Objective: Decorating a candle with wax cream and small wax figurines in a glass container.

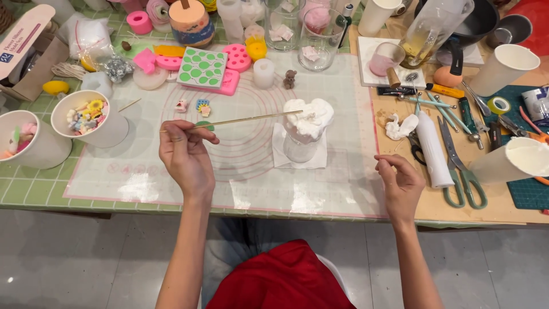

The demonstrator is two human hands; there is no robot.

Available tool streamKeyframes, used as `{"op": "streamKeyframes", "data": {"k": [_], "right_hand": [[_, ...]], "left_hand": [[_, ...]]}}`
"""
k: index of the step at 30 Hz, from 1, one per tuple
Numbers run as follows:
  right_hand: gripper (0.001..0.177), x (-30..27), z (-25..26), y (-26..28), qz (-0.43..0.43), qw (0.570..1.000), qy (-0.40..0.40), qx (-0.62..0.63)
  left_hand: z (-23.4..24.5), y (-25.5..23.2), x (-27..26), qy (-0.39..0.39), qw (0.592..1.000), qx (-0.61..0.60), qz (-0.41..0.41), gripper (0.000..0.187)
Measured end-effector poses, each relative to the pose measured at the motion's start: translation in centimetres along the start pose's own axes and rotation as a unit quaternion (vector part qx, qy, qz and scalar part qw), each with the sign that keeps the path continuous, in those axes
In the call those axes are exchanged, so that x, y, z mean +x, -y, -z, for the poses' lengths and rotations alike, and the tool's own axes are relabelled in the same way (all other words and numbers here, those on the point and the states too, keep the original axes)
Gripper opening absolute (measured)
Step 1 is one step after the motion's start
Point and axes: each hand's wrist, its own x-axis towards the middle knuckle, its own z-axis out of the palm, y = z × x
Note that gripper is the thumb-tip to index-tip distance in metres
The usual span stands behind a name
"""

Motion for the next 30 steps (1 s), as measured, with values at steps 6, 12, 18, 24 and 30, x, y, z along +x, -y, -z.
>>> {"op": "streamKeyframes", "data": {"k": [6,12,18,24,30], "right_hand": [[0.014,0.3,-0.4,0.2,-0.005,1.000,0.004,-0.009],[0.014,0.5,-0.3,-0.2,-0.013,1.000,0.005,-0.008],[0.014,0.6,-0.1,-0.3,-0.020,1.000,-0.002,0.002],[0.014,0.7,0.0,-0.4,-0.021,1.000,-0.007,0.000],[0.014,0.6,0.2,-0.3,-0.016,1.000,-0.005,0.004]], "left_hand": [[0.5,0.7,0.3,0.015,1.000,-0.002,0.023,0.031],[0.3,1.5,1.4,0.012,0.999,-0.004,0.037,0.029],[0.3,1.5,2.1,0.022,0.999,-0.010,0.031,0.030],[0.2,1.6,2.9,0.014,0.999,-0.007,0.033,0.029],[0.0,1.6,3.0,0.036,0.999,-0.007,0.035,0.032]]}}
